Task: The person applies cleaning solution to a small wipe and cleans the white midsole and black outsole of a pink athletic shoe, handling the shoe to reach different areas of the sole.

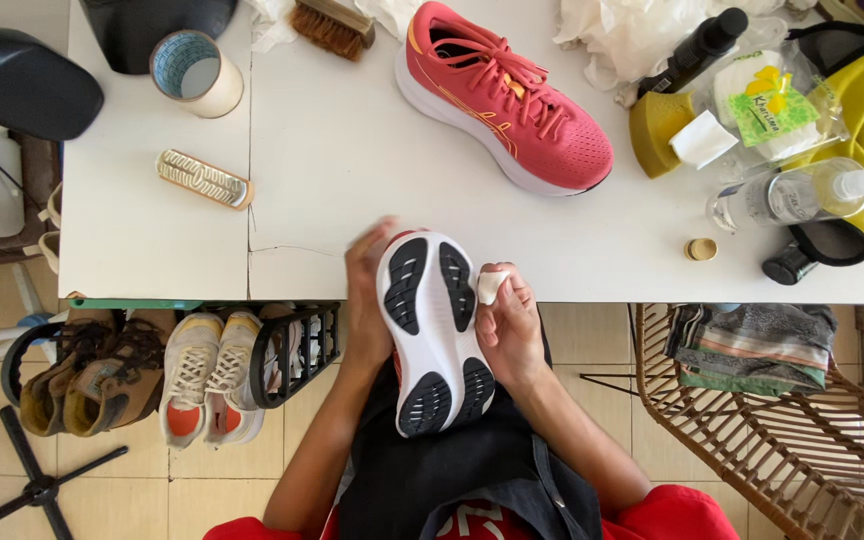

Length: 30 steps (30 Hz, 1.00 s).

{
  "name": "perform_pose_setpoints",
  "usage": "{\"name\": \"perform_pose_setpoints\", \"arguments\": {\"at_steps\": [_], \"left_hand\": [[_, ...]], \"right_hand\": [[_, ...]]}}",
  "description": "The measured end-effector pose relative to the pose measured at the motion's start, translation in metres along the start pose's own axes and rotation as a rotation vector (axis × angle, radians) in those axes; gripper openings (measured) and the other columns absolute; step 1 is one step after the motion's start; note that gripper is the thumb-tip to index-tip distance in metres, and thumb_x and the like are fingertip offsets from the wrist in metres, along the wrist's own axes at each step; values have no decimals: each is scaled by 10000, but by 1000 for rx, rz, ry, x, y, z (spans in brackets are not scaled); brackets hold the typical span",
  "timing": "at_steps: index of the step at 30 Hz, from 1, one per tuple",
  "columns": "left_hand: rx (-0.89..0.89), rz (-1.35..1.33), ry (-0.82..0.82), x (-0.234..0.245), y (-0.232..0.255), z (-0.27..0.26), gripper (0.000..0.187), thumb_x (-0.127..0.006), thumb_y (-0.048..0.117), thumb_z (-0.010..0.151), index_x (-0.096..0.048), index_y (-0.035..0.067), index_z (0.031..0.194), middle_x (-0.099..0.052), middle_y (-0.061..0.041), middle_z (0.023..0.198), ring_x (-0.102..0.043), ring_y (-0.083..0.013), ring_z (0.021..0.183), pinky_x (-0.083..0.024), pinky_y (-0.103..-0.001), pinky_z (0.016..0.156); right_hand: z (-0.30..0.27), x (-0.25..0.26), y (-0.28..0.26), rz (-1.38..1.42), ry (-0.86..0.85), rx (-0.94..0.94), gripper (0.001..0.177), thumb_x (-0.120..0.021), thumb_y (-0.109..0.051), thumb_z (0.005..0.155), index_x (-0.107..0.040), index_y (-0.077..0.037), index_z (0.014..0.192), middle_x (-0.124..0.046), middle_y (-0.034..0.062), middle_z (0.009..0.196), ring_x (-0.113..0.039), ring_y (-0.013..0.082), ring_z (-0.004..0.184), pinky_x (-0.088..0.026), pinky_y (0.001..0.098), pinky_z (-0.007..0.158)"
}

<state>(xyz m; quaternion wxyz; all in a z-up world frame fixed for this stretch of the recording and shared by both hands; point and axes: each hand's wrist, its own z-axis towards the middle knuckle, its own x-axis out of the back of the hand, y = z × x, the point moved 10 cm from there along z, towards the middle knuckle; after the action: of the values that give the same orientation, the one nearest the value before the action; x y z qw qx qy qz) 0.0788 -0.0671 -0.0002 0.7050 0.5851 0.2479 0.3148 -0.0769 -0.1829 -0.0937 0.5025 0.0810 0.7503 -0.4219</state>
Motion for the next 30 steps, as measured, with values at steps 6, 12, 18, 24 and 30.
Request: {"name": "perform_pose_setpoints", "arguments": {"at_steps": [6,12,18,24,30], "left_hand": [[17,-198,-145,-23,8,25,859,-478,699,1120,-491,-2,1617,-619,-227,1539,-534,-365,1486,-339,-587,1306],[233,5,-155,-21,-15,51,705,-478,653,1103,-627,103,1519,-702,-222,1282,-698,-424,1192,-527,-601,1087],[183,158,-239,-31,-8,54,752,-459,671,1063,-584,104,1542,-627,-199,1347,-702,-509,1202,-528,-686,1044],[115,150,-245,-31,-6,51,763,-293,670,1116,-555,95,1544,-596,-192,1287,-651,-421,1250,-496,-584,1119],[131,118,-222,-35,3,46,806,-191,668,1134,-558,66,1526,-578,-187,1255,-640,-401,1202,-488,-580,1118]], "right_hand": [[31,-15,-1,-12,-73,70,209,-692,-260,1122,-594,-76,1104,-482,43,670,-547,114,436,-458,165,480],[46,-53,-58,-322,-160,216,118,-757,38,1007,-713,102,1096,-668,223,1006,-834,339,852,-735,395,762],[3,-129,-101,-1231,-399,438,146,-926,-99,890,-913,-102,1036,-843,83,960,-831,254,821,-660,337,794],[-26,-186,-93,-1428,-717,674,64,-808,-31,1003,-866,-57,994,-753,106,952,-692,275,753,-566,384,672],[-5,-168,-82,-1437,-625,806,98,-793,-38,1020,-881,-80,1025,-746,76,969,-619,234,736,-549,360,662]]}}
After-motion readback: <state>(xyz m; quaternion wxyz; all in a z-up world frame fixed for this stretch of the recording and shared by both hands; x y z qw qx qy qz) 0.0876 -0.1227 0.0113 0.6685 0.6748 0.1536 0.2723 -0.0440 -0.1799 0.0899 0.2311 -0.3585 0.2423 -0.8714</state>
